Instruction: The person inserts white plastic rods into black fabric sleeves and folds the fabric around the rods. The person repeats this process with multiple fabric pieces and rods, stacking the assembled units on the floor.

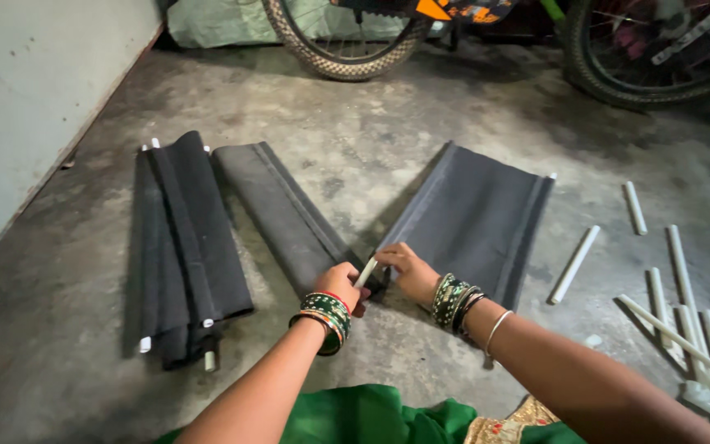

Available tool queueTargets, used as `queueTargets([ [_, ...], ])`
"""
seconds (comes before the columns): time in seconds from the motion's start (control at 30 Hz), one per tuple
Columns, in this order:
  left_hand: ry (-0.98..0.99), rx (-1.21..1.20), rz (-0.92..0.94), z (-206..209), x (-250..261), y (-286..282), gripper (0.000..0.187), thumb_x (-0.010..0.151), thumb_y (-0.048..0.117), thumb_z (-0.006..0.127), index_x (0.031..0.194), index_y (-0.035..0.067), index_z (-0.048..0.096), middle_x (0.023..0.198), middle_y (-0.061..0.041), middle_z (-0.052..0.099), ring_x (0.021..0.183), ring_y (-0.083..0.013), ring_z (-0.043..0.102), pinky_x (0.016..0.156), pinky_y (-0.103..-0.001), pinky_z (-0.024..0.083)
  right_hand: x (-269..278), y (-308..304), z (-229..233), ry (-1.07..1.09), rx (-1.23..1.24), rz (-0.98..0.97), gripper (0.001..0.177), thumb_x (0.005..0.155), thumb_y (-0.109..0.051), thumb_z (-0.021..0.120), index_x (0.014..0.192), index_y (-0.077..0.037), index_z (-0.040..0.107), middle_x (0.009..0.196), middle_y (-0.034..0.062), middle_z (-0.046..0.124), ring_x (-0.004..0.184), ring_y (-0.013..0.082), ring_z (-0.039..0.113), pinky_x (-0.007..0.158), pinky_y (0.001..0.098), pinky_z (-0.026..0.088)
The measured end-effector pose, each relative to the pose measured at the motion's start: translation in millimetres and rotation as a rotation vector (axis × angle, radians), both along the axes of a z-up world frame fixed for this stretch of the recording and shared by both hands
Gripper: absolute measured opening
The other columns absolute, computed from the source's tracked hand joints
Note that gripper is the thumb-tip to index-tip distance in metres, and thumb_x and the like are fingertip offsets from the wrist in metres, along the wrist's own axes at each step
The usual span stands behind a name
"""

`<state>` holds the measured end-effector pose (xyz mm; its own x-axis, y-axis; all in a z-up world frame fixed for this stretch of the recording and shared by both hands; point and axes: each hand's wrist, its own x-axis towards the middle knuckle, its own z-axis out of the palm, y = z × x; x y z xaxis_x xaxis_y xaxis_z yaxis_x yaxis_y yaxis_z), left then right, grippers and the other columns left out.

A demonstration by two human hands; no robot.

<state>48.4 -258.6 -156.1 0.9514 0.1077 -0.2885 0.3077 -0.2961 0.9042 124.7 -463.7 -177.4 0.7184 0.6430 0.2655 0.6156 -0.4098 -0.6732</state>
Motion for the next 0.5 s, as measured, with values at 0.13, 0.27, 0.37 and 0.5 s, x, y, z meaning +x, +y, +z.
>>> queueTargets([
  [0.13, -0.271, 0.24, -0.01, -28.2, 22.7, -24.1, 0.041, 0.075, -0.001, 0.076, 0.114, 0.008, 0.068, 0.097, -0.016, 0.077, 0.087, -0.0271, 0.075, 0.073, -0.039, 0.06, -4.9, -19.1, -1.0, -0.033, -0.031, 0.038, 0.065, 0.069, 0.02, 0.047, 0.126, -0.004, 0.068, 0.134, 0.0137, 0.059, 0.127, 0.0306, 0.056, 0.107, 0.0368, 0.048],
  [0.27, -0.249, 0.267, -0.062, -42.3, 30.5, -39.5, 0.053, 0.076, 0.003, 0.076, 0.127, 0.014, 0.065, 0.109, -0.015, 0.073, 0.102, -0.0303, 0.072, 0.085, -0.04, 0.057, -9.8, -38.2, 2.7, 0.047, -0.053, 0.02, 0.064, 0.072, 0.019, 0.045, 0.126, -0.007, 0.068, 0.132, 0.0127, 0.059, 0.125, 0.0281, 0.06, 0.108, 0.0369, 0.048],
  [0.37, -0.231, 0.217, -0.047, -44.1, 34.1, -42.8, 0.05, 0.081, 0.01, 0.077, 0.129, 0.015, 0.061, 0.106, -0.016, 0.076, 0.097, -0.029, 0.075, 0.084, -0.038, 0.059, -20.4, -40.3, 14.0, 0.047, -0.012, 0.051, 0.067, 0.069, 0.02, 0.044, 0.126, -0.006, 0.068, 0.133, 0.0134, 0.058, 0.128, 0.0294, 0.057, 0.11, 0.0383, 0.046],
  [0.5, -0.223, 0.291, -0.051, -48.3, 33.0, -37.2, 0.046, 0.08, 0.014, 0.08, 0.123, 0.014, 0.066, 0.102, -0.016, 0.078, 0.095, -0.027, 0.076, 0.084, -0.036, 0.059, -45.6, -32.0, 34.0, 0.081, -0.031, 0.123, 0.074, 0.063, 0.021, 0.045, 0.128, -0.007, 0.066, 0.134, 0.0134, 0.058, 0.129, 0.0288, 0.055, 0.111, 0.0383, 0.046],
])
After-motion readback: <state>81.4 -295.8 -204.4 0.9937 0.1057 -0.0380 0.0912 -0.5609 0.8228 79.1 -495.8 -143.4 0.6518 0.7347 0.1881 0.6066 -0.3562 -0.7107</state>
